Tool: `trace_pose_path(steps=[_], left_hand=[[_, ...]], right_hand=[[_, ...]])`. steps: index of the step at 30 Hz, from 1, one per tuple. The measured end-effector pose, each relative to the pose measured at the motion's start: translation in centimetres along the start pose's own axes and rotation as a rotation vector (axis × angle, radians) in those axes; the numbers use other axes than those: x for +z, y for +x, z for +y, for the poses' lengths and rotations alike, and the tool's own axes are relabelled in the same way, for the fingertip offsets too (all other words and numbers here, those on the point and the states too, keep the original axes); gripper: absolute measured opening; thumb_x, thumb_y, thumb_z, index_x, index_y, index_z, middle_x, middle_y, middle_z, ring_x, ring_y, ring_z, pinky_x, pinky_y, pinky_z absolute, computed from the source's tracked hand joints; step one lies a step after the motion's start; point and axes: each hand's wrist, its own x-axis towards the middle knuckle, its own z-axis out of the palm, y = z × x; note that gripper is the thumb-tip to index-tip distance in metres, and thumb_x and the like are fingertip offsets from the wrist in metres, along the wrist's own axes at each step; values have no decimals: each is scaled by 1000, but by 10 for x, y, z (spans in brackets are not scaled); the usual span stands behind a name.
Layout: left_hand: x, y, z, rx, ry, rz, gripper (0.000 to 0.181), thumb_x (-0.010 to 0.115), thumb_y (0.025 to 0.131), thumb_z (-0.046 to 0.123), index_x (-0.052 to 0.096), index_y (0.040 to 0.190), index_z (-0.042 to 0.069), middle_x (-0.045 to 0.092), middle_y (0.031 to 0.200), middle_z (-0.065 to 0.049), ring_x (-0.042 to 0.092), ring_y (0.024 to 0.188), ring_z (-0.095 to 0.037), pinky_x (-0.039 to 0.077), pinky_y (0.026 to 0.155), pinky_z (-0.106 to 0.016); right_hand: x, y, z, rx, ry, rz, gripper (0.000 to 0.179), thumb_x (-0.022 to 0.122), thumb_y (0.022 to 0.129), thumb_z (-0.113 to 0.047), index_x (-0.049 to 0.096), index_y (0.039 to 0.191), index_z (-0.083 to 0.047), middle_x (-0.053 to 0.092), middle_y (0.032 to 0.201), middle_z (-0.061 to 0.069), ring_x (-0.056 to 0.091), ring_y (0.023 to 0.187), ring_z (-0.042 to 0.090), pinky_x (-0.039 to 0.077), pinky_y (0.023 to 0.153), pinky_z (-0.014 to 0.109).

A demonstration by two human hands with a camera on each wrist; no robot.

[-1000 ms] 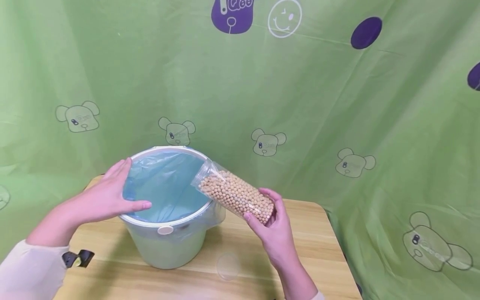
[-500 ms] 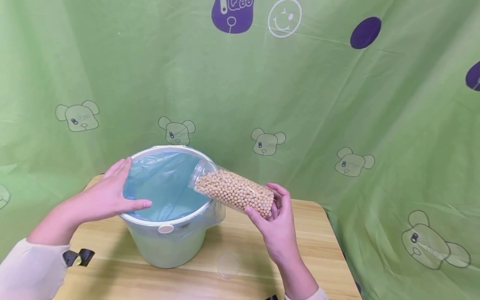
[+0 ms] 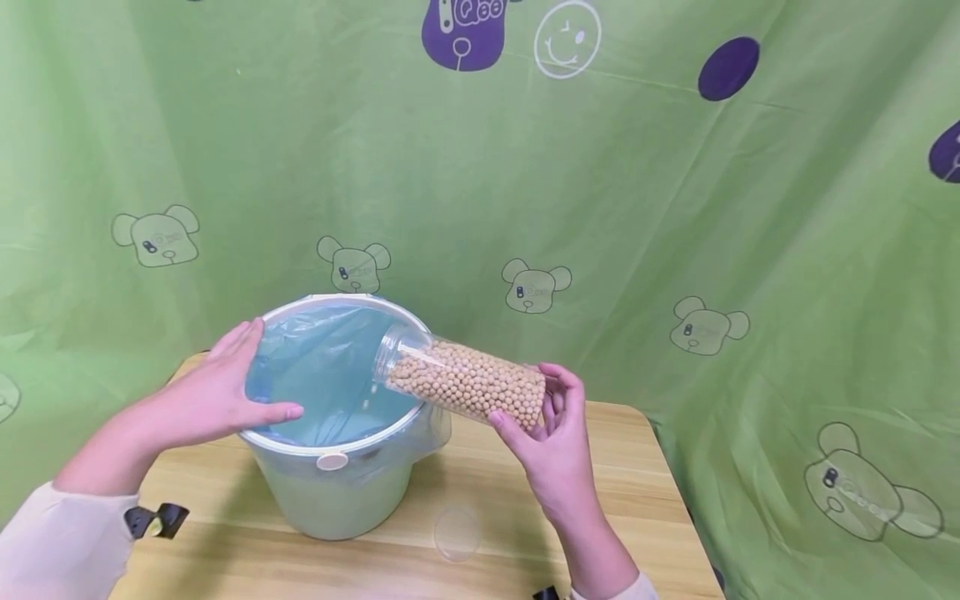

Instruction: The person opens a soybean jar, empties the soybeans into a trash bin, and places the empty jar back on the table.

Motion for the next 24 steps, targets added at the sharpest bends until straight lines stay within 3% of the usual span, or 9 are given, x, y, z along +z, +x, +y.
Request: trace_pose_path(steps=[11, 24], left_hand=[[1, 1, -1, -3, -3, 1, 147, 83, 83, 69, -8, 169, -9, -7, 177, -38, 1, 165, -60, 17, 126, -82], [0, 0, 1, -2, -4, 1, 147, 83, 84, 69, -7, 169, -9, -7, 177, -38, 1, 165, -59, 16, 127, -81]], right_hand=[[0, 1, -3, -11, -23, 4, 87, 84, 84, 10, 38, 155, -11, 50, 154, 4, 54, 146, 22, 52, 117, 24], [0, 0, -9, -3, -42, 9, 87, 85, 86, 4, 43, 158, -20, 47, 158, 4, 55, 146, 23, 58, 110, 28]])
